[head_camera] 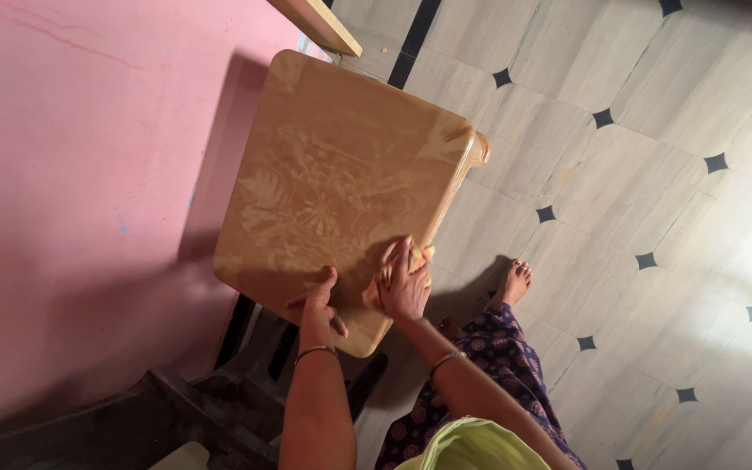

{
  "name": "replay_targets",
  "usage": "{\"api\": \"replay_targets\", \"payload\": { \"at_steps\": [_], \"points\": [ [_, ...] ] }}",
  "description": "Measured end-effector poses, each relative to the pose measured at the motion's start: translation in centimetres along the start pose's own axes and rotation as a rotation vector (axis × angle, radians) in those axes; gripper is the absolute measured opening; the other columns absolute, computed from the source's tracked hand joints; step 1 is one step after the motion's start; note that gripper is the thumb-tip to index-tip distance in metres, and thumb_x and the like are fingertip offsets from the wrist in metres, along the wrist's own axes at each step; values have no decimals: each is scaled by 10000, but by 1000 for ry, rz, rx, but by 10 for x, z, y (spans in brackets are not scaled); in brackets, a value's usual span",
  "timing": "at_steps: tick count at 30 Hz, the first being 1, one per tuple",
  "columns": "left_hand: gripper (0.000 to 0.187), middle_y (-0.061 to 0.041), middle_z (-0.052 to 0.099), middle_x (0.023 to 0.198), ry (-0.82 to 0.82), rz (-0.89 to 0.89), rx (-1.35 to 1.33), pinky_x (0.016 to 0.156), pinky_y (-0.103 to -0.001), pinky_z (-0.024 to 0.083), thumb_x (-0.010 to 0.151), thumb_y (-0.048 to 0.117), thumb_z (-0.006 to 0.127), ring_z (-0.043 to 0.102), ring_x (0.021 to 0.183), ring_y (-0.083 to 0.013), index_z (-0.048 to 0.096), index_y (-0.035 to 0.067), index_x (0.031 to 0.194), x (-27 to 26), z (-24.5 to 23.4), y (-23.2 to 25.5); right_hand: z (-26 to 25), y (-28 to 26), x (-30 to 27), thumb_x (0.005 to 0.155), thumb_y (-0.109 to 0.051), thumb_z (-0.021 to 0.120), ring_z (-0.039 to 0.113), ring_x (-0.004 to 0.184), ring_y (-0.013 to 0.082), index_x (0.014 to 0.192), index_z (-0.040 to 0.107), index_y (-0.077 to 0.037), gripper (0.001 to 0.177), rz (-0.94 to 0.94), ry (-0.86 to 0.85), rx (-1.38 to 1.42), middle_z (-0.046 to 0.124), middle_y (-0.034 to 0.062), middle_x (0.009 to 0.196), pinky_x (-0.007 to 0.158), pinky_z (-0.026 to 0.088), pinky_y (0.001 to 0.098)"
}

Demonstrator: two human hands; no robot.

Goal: The person wipes down a black plastic chair and a wooden stool using a cloth, then picks up a metal cup and a small bottle, and wipes the top surface of the stool again.

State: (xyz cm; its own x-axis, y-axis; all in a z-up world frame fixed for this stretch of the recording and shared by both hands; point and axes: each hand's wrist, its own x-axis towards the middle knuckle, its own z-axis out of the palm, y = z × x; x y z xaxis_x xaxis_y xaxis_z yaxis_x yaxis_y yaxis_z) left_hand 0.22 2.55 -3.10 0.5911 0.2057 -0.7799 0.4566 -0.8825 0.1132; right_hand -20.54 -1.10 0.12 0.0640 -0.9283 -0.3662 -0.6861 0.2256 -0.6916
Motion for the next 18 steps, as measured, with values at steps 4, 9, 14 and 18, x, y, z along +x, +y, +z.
{"api": "replay_targets", "payload": {
  "at_steps": [4, 9, 14, 18],
  "points": [
    [1585, -208, -40, 1735, -47, -127, -187, 972, -888, 292, 714, 679, 834, 82, 1517, -622, -450, 160, 1484, -33, -8, 4, -32, 1, 74, 834, -452, 810, 451, 1279, 587, 1661, 71, -253, 1127, -4, 2, 10, 295, 439, 1442, 975, 456, 647],
    [1558, -180, 1, 1736, -58, -140, -179, 1018, -887, 329, 752, 584, 813, 137, 1542, -550, -531, 176, 1425, -59, -11, 14, -87, -17, 163, 815, -513, 807, 448, 1295, 592, 1665, 16, -307, 1179, 141, -105, -45, 311, 415, 1452, 986, 442, 676],
    [1412, -169, 123, 1715, -210, -26, -234, 1135, -673, 294, 787, 585, 829, 210, 1530, -437, -246, 107, 1567, -31, -12, 4, -107, -24, 234, 763, -567, 862, 275, 1329, 651, 1624, 33, -283, 1229, 91, -2, -216, 145, 473, 1497, 915, 379, 760],
    [1315, -195, 187, 1698, -262, -4, -210, 1205, -581, 234, 822, 549, 845, 213, 1543, -388, -37, 49, 1659, -32, -13, 4, -108, -24, 262, 695, -614, 879, 221, 1380, 632, 1587, 101, -240, 1241, 23, 39, -332, 148, 383, 1519, 903, 360, 782]
  ]
}}
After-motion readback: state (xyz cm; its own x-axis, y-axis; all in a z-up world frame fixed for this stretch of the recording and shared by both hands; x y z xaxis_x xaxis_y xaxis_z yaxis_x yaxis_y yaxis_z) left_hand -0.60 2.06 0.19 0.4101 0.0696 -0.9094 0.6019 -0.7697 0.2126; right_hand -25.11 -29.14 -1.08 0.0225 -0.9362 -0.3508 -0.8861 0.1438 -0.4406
